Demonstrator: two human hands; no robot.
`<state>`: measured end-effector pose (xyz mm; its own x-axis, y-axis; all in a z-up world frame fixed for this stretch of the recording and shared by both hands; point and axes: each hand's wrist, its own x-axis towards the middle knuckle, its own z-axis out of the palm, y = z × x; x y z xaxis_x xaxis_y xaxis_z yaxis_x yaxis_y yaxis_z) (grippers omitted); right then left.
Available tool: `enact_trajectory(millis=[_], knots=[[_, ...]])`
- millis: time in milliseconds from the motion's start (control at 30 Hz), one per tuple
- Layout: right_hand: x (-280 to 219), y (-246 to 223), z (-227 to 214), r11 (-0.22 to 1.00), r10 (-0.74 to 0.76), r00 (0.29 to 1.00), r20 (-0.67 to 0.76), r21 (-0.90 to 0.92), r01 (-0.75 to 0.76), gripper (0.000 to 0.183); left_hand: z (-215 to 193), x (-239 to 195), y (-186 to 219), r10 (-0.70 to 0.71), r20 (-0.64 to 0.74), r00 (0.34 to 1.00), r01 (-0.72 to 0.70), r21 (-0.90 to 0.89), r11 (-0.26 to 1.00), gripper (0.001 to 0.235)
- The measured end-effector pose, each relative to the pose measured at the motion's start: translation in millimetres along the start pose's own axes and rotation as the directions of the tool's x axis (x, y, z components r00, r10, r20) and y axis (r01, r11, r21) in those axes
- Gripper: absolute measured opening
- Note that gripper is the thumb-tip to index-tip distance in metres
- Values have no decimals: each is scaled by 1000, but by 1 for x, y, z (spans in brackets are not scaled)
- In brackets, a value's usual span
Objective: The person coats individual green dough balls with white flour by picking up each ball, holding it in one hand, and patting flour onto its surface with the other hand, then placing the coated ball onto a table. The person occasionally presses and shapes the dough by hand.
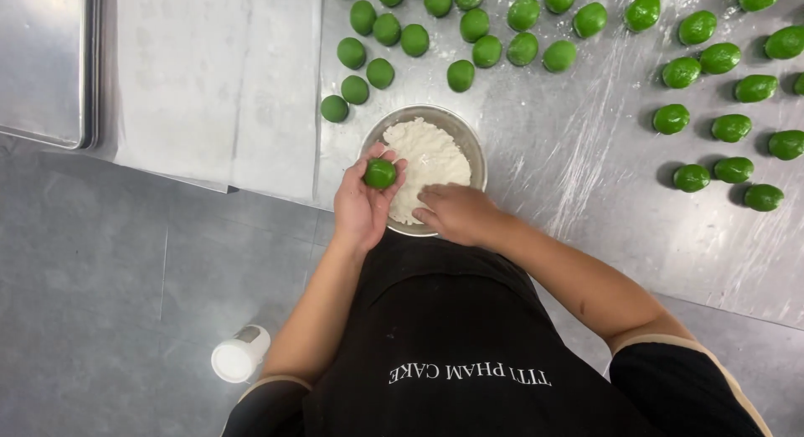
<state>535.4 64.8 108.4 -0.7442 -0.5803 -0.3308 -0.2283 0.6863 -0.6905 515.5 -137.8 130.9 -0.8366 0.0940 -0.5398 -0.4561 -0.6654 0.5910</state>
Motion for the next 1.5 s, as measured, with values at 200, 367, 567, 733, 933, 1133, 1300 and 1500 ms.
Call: enact_trajectory(millis=[200, 367, 567, 733, 933, 1133, 1300, 1500], knots=[[4, -43, -28, 966, 209, 949, 235, -203, -162, 54, -14, 17, 28, -64, 82, 995, 47, 193, 980, 41], [4, -31, -15, 952, 172, 977, 129, -278, -131, 56, -35, 33, 26, -128, 142, 981, 62, 394, 917, 40], [-9, -40, -11, 928, 277, 926, -256, 322, -188, 40, -38, 36, 27, -224, 176, 959, 160, 319, 934, 37], [-13, -70, 2, 925, 73, 816, -574, 345, 160, 43, -24, 33, 5, -353, 147, 924, 306, 270, 913, 42], [-12, -69, 12, 966, 154, 747, -647, 257, 22, 48, -2, 22, -3, -347, 187, 919, 333, 102, 937, 45], [-19, -55, -8, 885, 276, 778, -565, 465, 24, 56, -6, 22, -30, -185, 169, 968, 175, 73, 982, 44], [-28, -26, 2, 998, 48, 909, -413, 66, -22, 42, 2, 3, -16, -125, 10, 992, 125, 33, 992, 43], [-9, -32, 14, 978, 4, 994, 107, -209, 18, 40, -7, -4, -10, -86, 28, 996, 88, -88, 992, 30]])
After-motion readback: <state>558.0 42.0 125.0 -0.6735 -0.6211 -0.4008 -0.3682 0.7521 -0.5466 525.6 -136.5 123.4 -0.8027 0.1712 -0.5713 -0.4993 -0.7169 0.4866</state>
